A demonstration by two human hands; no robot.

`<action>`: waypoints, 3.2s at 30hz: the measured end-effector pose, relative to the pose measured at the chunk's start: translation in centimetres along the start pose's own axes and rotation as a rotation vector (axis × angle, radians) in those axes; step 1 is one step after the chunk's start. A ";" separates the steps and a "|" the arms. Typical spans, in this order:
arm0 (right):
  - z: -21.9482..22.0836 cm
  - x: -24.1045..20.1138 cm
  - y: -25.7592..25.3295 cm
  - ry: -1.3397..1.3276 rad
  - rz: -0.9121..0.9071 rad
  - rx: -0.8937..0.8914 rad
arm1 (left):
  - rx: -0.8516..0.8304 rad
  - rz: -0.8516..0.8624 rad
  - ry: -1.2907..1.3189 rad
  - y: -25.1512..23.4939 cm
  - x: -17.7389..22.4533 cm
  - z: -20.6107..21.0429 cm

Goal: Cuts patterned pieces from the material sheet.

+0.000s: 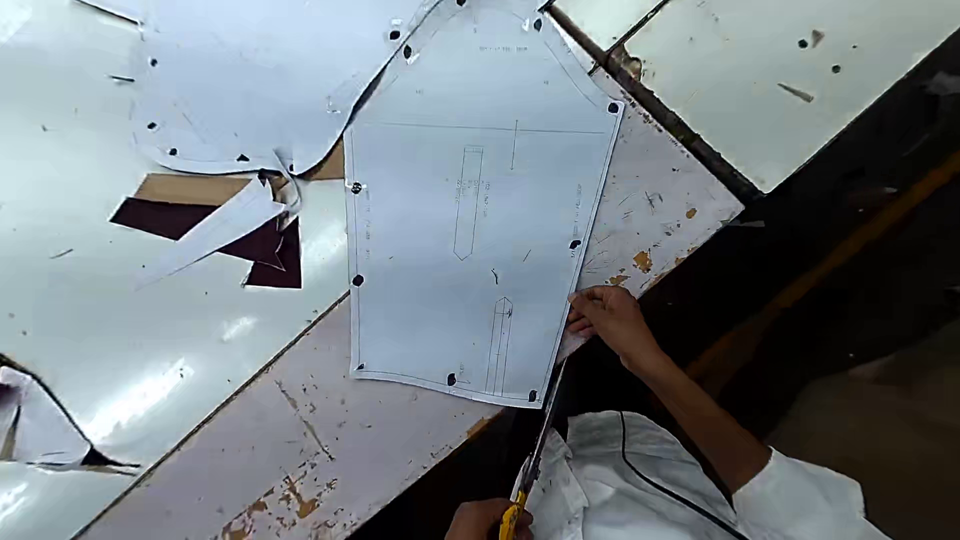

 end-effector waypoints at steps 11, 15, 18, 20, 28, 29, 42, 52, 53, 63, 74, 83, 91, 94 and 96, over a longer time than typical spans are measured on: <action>-0.1 -0.9 -2.5 0.215 0.001 -0.056 | 0.212 -0.033 0.007 -2.3 0.3 1.2; -0.2 -0.9 -2.5 0.284 -0.028 -0.050 | 0.222 -0.045 -0.031 -3.2 0.1 0.6; -0.3 -1.1 -2.5 0.285 -0.019 -0.046 | 0.239 -0.028 -0.058 -3.9 0.4 0.1; -0.2 -1.2 -2.4 0.277 -0.001 -0.042 | 0.249 -0.022 -0.084 -4.2 0.5 -0.1; -0.3 -1.2 -2.3 0.224 -0.032 -0.027 | 0.280 -0.011 -0.112 -5.0 0.2 -0.8; -0.3 -1.3 -2.4 0.218 -0.027 -0.027 | 0.287 -0.008 -0.126 -5.0 0.2 -0.9; -0.2 -1.3 -2.5 0.180 -0.031 -0.039 | 0.272 0.028 -0.148 -4.6 0.5 -1.5; -0.4 -1.3 -2.5 0.152 -0.010 -0.057 | 0.311 0.023 -0.151 -5.4 2.0 -1.2; -0.4 -1.3 -2.5 0.148 -0.006 -0.059 | 0.314 0.026 -0.156 -5.4 2.0 -1.2; -0.4 -1.4 -2.6 0.132 0.021 -0.070 | 0.355 0.010 -0.132 -5.2 2.1 -1.3; -0.5 -1.4 -2.6 0.128 -0.011 -0.075 | 0.357 -0.017 -0.125 -5.1 2.2 -1.3; -0.4 -1.4 -2.7 0.121 -0.023 -0.073 | 0.372 -0.011 -0.071 -5.1 2.1 -1.6; -0.2 -1.1 -2.6 0.154 -0.013 -0.071 | 0.378 0.001 -0.040 -3.5 1.4 -0.8; -0.2 -1.1 -2.7 0.158 0.005 -0.076 | 0.389 -0.028 -0.059 -3.2 1.3 -0.5; -0.3 -1.1 -2.7 0.158 0.007 -0.085 | 0.373 -0.051 -0.100 -3.3 1.4 -0.5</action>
Point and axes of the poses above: each hand's wrist, its own y-axis away from the middle knuckle, its own z-axis out of the palm, x = y × z, the point moved 4 cm from there along -y, towards the middle knuckle, and after that the axes turned 6 degrees about -y, right-handed, at the moved point
